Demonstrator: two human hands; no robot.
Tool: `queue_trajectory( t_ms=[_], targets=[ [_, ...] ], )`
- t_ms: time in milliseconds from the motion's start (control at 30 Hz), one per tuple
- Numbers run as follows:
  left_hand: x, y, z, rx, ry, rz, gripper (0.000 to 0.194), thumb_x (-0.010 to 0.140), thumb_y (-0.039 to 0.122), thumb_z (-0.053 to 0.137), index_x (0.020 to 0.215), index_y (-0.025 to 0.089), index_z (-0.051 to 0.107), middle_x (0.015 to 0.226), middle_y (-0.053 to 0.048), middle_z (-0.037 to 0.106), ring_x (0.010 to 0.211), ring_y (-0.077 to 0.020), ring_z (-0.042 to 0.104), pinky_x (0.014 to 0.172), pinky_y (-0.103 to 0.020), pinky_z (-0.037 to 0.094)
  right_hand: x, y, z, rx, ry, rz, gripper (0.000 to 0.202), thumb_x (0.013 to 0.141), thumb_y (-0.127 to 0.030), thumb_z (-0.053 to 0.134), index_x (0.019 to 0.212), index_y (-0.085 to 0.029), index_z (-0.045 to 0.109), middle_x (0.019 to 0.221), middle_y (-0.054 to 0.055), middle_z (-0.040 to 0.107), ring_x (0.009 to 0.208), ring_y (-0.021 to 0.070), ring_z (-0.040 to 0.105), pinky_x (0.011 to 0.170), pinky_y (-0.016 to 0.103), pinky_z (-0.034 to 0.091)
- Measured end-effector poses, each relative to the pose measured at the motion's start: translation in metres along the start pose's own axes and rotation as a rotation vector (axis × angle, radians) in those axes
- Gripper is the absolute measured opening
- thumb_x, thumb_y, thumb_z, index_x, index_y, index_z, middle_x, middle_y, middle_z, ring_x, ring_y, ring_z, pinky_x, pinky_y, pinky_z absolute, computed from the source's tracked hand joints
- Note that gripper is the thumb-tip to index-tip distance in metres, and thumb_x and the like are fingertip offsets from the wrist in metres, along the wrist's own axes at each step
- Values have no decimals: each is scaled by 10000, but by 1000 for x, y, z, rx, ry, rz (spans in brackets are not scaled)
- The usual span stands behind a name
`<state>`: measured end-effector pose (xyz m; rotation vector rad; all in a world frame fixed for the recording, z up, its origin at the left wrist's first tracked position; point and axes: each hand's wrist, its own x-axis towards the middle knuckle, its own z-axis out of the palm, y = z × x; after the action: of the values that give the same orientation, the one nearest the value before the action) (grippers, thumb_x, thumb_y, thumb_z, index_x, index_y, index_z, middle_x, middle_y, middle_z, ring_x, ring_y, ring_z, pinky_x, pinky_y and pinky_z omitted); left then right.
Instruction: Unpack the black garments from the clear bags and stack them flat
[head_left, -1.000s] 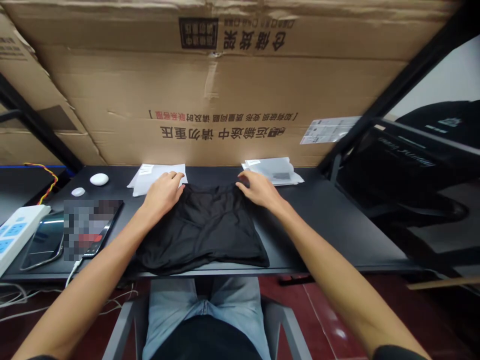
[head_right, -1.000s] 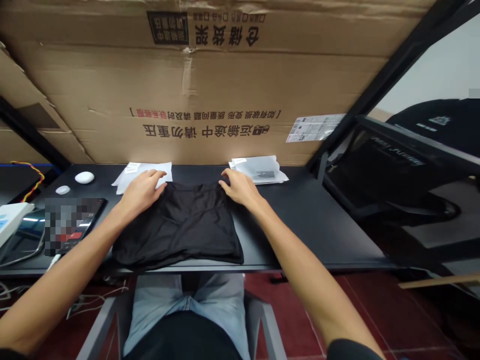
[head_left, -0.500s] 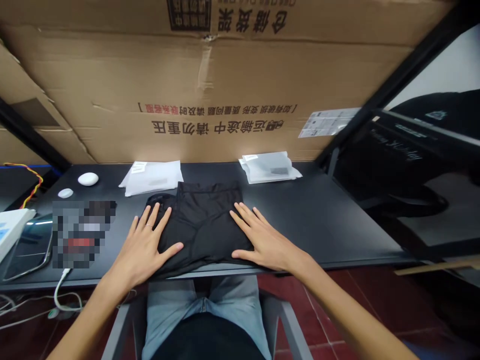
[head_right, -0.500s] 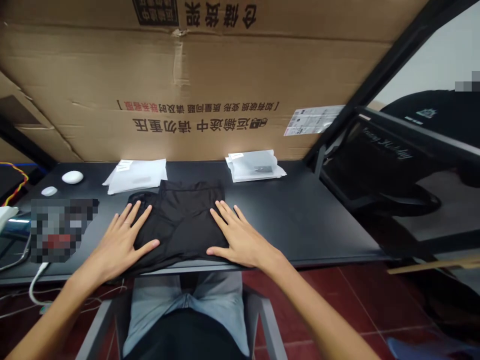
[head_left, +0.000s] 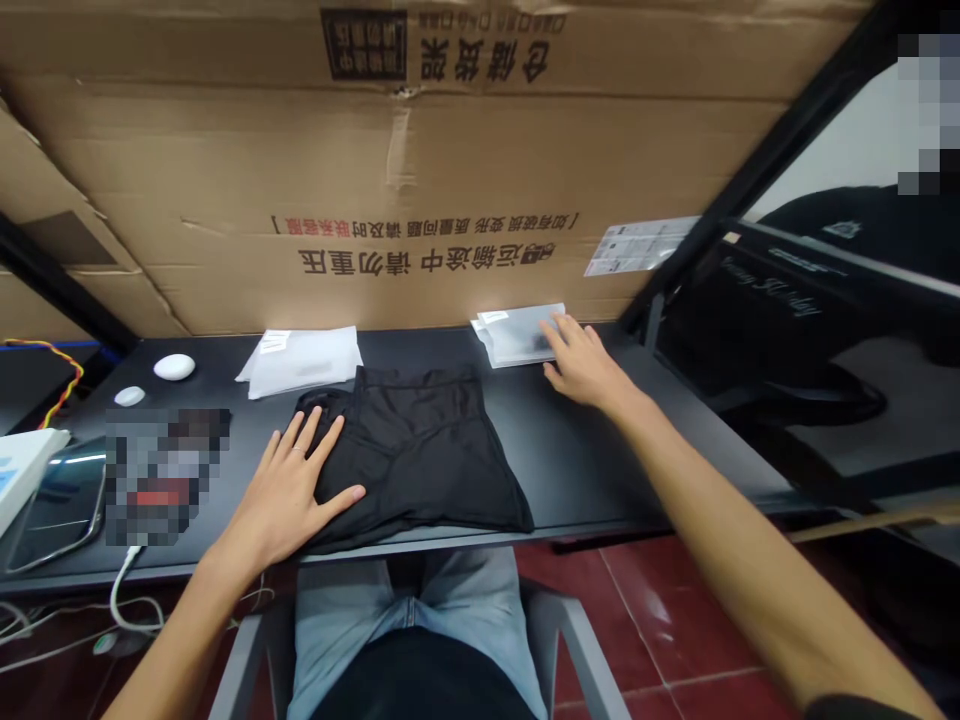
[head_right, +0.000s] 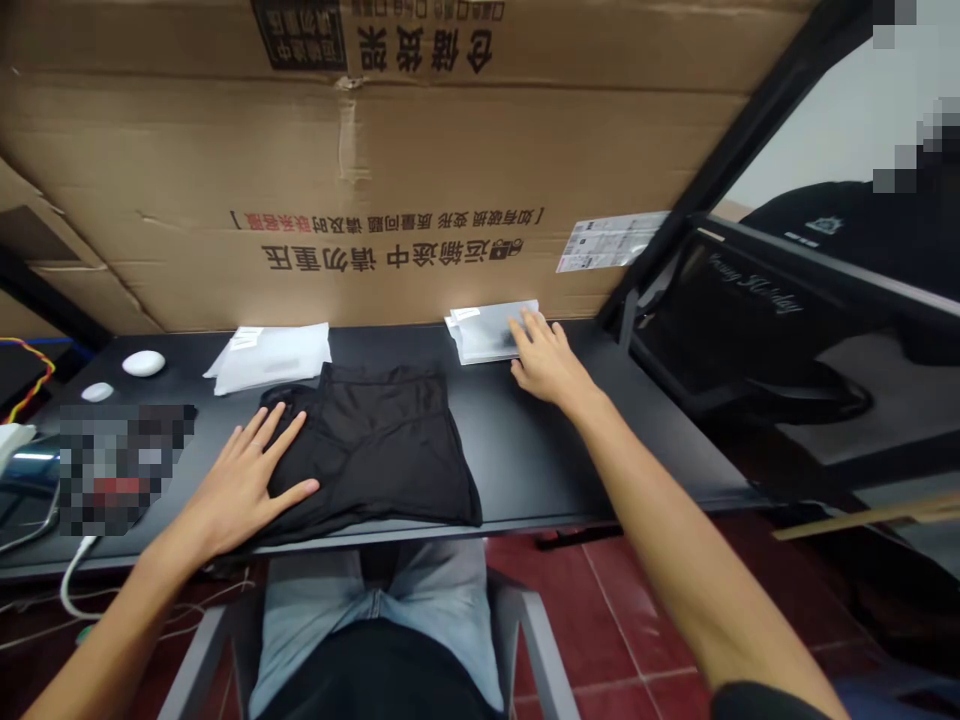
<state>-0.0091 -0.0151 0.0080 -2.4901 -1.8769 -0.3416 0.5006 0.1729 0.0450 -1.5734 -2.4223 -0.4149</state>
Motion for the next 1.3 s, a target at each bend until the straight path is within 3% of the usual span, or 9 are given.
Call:
queue_trajectory(
  t_ms=[100,200,300,400,533,733,933,1167,1300],
  targets=[
    [1,0,-1,-10,0,-5,1014,968,824,572,1788,319,255,1864,-113,190,1713,-425,207,1340,-677,294,17,34,17,-10,-89,-66,762,1010,-339,511,1719,-128,325,1741,274,422,1586,468,444,1217,807,376],
    [1,1,-2,-20,-2,-7,1036,952,836,588,1788,324,253,1863,-113,199,1714,-416,210,1347,-666,286,23,49,25,41,-42,-111,615,1030,-360,505,1608,-151,512,1595,226,617,1472,392,592,1205,649,491],
    [0,2,-4,-25,-10,-8,1036,950,837,590,1785,317,265,1860,-126,208,1712,-421,217,1343,-673,286,21,48,22,35,26,-90,487,1027,-299,507,1469,-149,647,1448,192,730,1341,351,691,1146,517,570],
    [1,1,-9,-36,-4,-11,1010,955,822,599,1776,320,292,1850,-132,248,1697,-426,261,1337,-682,292,17,32,9,0,91,-10,454,1054,-265,457,1432,-118,663,1393,211,754,1297,369,711,1098,527,592],
    [8,0,-20,-105,107,-49,937,968,751,643,1737,294,364,1782,-149,400,1609,-402,440,1302,-628,393,5,-16,-21,12,248,2,452,1091,-277,437,1457,-136,661,1408,194,755,1306,356,715,1125,510,580],
    [22,37,-47,-250,512,-6,586,1015,470,712,1537,266,540,1530,-112,627,1441,-333,585,1238,-517,494,-25,-134,-60,68,348,-348,372,1086,-246,562,1425,-214,710,1291,141,803,1227,325,745,1114,496,598],
    [39,86,-39,-87,334,317,311,1010,307,733,1311,251,679,1387,-109,697,1237,-310,660,1035,-488,560,-37,-211,-46,36,304,-592,277,1078,-128,531,1203,-181,773,1027,114,805,975,263,722,1025,464,604],
    [50,90,-15,-3,240,371,119,1056,156,584,1053,215,688,1165,-82,743,1024,-243,692,882,-390,575,-52,-181,-44,185,161,-573,361,1071,-176,567,1401,-175,712,1315,163,781,1208,315,700,1022,489,592],
    [47,86,-16,-8,228,359,122,1051,155,567,1044,223,668,1151,-75,736,1018,-235,690,863,-370,575,-69,-147,-44,224,211,-594,323,1076,-120,561,1334,-181,744,1240,153,803,1159,294,724,973,451,616]
  ],
)
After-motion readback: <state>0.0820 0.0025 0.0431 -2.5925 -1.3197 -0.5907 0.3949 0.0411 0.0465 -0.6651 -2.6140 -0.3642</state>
